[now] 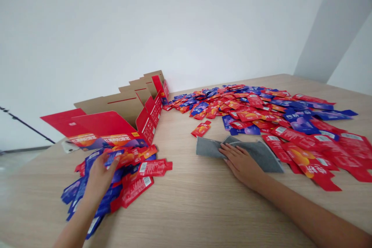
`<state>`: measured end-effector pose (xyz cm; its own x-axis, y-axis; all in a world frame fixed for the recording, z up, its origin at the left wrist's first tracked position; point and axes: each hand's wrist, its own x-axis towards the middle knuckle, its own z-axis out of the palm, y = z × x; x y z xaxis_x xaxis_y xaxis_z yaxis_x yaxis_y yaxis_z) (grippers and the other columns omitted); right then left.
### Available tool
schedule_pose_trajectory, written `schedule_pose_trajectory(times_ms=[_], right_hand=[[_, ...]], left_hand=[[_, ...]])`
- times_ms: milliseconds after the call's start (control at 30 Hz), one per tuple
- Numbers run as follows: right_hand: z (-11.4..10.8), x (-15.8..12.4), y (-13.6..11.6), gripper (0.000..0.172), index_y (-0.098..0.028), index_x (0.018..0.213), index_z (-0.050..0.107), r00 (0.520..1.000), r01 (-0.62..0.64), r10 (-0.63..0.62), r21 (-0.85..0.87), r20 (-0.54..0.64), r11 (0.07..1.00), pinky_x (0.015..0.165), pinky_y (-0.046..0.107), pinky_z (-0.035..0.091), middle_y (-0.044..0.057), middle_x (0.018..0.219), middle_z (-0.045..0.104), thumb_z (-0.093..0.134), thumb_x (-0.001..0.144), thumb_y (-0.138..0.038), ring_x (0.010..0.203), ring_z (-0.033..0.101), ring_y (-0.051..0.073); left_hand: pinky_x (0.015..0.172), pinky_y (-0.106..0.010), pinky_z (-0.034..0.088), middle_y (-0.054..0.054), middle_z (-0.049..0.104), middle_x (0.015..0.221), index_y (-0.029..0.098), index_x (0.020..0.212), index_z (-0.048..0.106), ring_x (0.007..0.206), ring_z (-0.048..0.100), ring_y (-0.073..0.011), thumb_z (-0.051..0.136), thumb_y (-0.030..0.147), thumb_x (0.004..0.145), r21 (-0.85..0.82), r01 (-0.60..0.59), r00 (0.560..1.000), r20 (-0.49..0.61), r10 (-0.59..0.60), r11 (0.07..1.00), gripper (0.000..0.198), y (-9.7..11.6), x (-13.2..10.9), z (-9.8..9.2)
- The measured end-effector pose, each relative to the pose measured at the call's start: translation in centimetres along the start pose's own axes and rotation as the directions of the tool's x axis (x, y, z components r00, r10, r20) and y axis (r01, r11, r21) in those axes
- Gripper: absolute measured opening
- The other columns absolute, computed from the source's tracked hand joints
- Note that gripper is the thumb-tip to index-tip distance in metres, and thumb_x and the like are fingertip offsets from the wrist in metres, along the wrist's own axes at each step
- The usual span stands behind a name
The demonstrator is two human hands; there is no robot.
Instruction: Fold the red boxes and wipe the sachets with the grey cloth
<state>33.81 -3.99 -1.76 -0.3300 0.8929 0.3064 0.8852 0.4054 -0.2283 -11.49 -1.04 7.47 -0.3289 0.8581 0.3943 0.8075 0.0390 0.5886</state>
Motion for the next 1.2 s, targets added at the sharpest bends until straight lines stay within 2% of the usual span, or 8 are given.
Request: schedule_pose_trajectory(times_ms=[167, 333, 500, 700, 767, 900, 1100, 1200], right_hand=[[-0.9, -0.1, -0.9, 0.049, -0.024, 0.136, 0.041, 0.998, 0.037, -0.037, 0.002, -0.042, 0.999, 0.092, 0.047, 0.040, 0.011, 0.135, 0.047, 0.045, 0.086, -0.023, 0.117, 0.046, 0.028], [-2.2, -0.5, -2.5, 0.050, -0.029, 0.129, 0.050, 0.991, 0.130, -0.130, 0.028, 0.015, 0.991, 0.088, 0.046, 0.043, 0.010, 0.123, 0.054, 0.057, 0.080, -0.025, 0.105, 0.048, 0.029], [-2.5, -0.1, -0.5, 0.029, -0.021, 0.107, 0.064, 0.996, -0.077, 0.084, 0.306, -0.009, 0.949, 0.087, 0.039, 0.046, 0.010, 0.106, 0.062, 0.043, 0.088, -0.024, 0.098, 0.055, 0.024], [-1.9, 0.4, 2.1, 0.041, -0.018, 0.115, 0.058, 0.863, -0.260, 0.452, 0.568, -0.225, 0.780, 0.094, 0.045, 0.042, 0.011, 0.113, 0.062, 0.031, 0.092, -0.038, 0.108, 0.055, 0.025], [-1.3, 0.0, 0.6, 0.041, -0.018, 0.125, 0.052, 0.906, -0.158, 0.312, 0.455, -0.286, 0.876, 0.102, 0.046, 0.035, 0.012, 0.130, 0.052, 0.034, 0.092, -0.034, 0.122, 0.044, 0.025], [-0.3, -0.6, -2.8, 0.048, -0.010, 0.133, 0.044, 0.992, 0.108, -0.095, 0.164, -0.085, 0.981, 0.105, 0.043, 0.032, 0.015, 0.140, 0.041, 0.039, 0.087, -0.020, 0.130, 0.034, 0.024], [-0.5, 0.4, -0.7, 0.044, 0.001, 0.124, 0.051, 0.997, -0.076, 0.075, -0.074, -0.017, 0.994, 0.103, 0.046, 0.036, 0.023, 0.132, 0.046, 0.037, 0.087, -0.018, 0.125, 0.041, 0.029], [-0.5, 0.0, -1.1, 0.044, -0.001, 0.126, 0.050, 0.999, -0.033, 0.031, -0.064, -0.024, 0.997, 0.103, 0.044, 0.035, 0.021, 0.134, 0.046, 0.038, 0.087, -0.018, 0.126, 0.039, 0.028]], left_hand=[[0.101, -0.047, 0.036, -0.014, 0.056, 0.122, 0.014, 0.114, 0.050, 0.117, 0.049, -0.0280, 0.041, 0.047, 0.080, 0.017, -0.267, 0.944, 0.207, 0.258, 0.964, 0.048, 4.0, -2.7, 6.8], [0.106, -0.040, 0.033, -0.014, 0.047, 0.134, 0.013, 0.128, 0.041, 0.125, 0.043, -0.0219, 0.049, 0.028, 0.081, -0.106, -0.524, 0.725, 0.466, 0.507, 0.845, 0.051, 12.8, -3.7, 17.0], [0.107, -0.043, 0.028, -0.022, 0.040, 0.138, 0.005, 0.132, 0.037, 0.130, 0.035, -0.0278, 0.052, 0.032, 0.083, -0.003, -0.556, 0.687, 0.561, 0.462, 0.831, 0.059, 18.2, -2.0, 23.5], [0.107, -0.049, 0.027, -0.021, 0.037, 0.141, 0.009, 0.135, 0.035, 0.133, 0.031, -0.0292, 0.048, 0.042, 0.084, -0.129, -0.650, 0.549, 0.603, 0.579, 0.749, 0.063, 17.7, -6.3, 22.9], [0.107, -0.051, 0.026, -0.022, 0.030, 0.144, 0.007, 0.138, 0.028, 0.135, 0.025, -0.0311, 0.055, 0.045, 0.078, -0.196, -0.679, 0.485, 0.603, 0.633, 0.708, 0.075, 16.9, -9.3, 21.5], [0.107, -0.051, 0.028, -0.018, 0.035, 0.143, 0.012, 0.136, 0.034, 0.134, 0.028, -0.0305, 0.053, 0.028, 0.077, -0.284, -0.723, 0.348, 0.639, 0.687, 0.630, 0.064, 16.4, -13.2, 19.5], [0.107, -0.054, 0.025, -0.025, 0.039, 0.138, 0.001, 0.131, 0.038, 0.133, 0.029, -0.0334, 0.046, 0.030, 0.083, -0.147, -0.722, 0.448, 0.645, 0.619, 0.676, 0.056, 18.2, -13.0, 18.6], [0.106, -0.050, 0.030, -0.022, 0.047, 0.133, 0.004, 0.127, 0.044, 0.127, 0.039, -0.0317, 0.048, 0.024, 0.079, -0.167, -0.729, 0.448, 0.617, 0.647, 0.664, 0.051, 18.6, -12.9, 18.8]])
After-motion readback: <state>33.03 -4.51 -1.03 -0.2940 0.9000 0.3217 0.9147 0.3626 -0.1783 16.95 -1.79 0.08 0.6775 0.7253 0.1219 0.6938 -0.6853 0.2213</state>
